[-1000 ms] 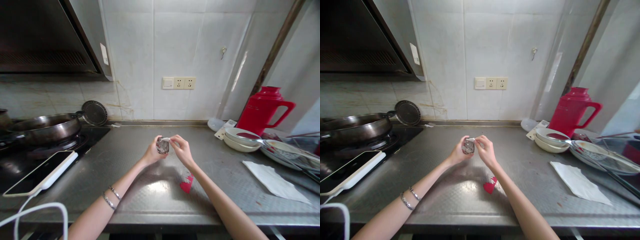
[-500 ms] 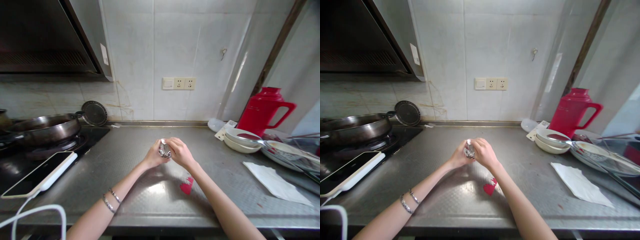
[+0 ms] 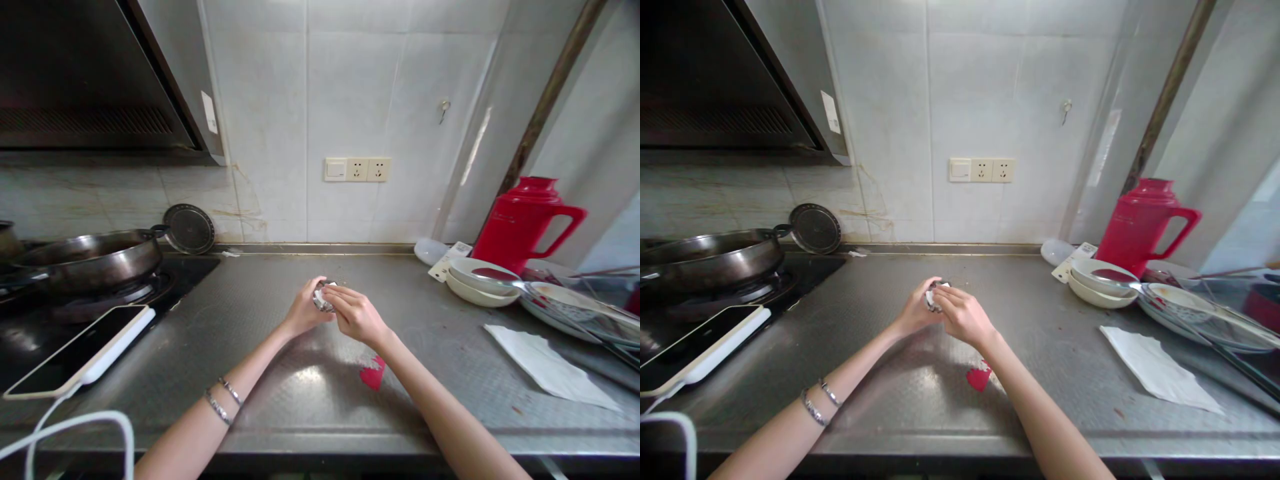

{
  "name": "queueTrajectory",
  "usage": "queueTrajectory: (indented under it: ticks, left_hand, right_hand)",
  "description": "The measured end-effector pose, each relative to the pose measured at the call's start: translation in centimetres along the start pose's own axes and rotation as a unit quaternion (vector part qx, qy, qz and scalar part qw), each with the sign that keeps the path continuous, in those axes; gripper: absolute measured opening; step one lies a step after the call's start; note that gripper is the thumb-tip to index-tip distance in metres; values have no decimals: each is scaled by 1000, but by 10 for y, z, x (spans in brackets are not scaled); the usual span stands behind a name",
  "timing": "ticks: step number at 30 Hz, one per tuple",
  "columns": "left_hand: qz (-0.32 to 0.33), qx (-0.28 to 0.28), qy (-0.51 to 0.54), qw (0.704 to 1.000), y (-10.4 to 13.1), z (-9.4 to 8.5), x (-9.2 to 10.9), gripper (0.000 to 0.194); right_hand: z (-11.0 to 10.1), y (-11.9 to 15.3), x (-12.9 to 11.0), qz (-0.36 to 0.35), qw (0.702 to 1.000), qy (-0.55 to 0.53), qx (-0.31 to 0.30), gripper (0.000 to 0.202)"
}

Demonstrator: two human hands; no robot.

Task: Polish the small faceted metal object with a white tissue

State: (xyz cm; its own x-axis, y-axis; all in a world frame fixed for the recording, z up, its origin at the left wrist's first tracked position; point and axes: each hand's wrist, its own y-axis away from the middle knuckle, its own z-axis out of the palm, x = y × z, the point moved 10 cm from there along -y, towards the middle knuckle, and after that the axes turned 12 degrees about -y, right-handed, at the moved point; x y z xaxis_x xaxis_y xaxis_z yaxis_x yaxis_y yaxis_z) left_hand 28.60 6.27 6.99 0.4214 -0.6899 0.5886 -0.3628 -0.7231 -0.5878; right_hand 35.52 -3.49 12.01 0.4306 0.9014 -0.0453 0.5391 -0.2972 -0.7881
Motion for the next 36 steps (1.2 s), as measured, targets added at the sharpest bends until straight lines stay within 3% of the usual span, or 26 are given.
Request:
queueTrajectory:
  ticks: [5,8,11,14,17,20,26,31,36]
  left_hand:
    - [-51,28,78,995,-4,-4,-19,59]
    - [-52,18,99,994,-6,-4,-16,68]
    - [-47,7,97,994,-5,-4,-5,69]
    - [-41,-11,91,995,-2,1,6,70]
    - [-32,-35,99,994,1,7,13,73]
    - [-33,-46,96,994,3,11,13,69]
    - [-36,-11,89,995,-1,6,5,65]
    - [-77,21,131,988,-4,4,-11,65]
    - [-132,-7,199,971,-3,12,-20,62]
  right_hand:
    - [12,-1,-18,-50,998,-39,-24,42]
    - [-4,1,-9,-34,997,-44,57,42]
    - [-30,7,17,45,984,-34,169,37]
    - [-41,13,40,130,968,-33,214,29]
    - [-35,14,51,183,961,-66,196,24]
    - [-28,14,49,189,962,-88,176,25]
    - [-22,8,29,109,983,-62,137,32]
    - [-19,2,11,47,992,-28,118,36]
    - [-14,1,0,9,995,-20,97,39]
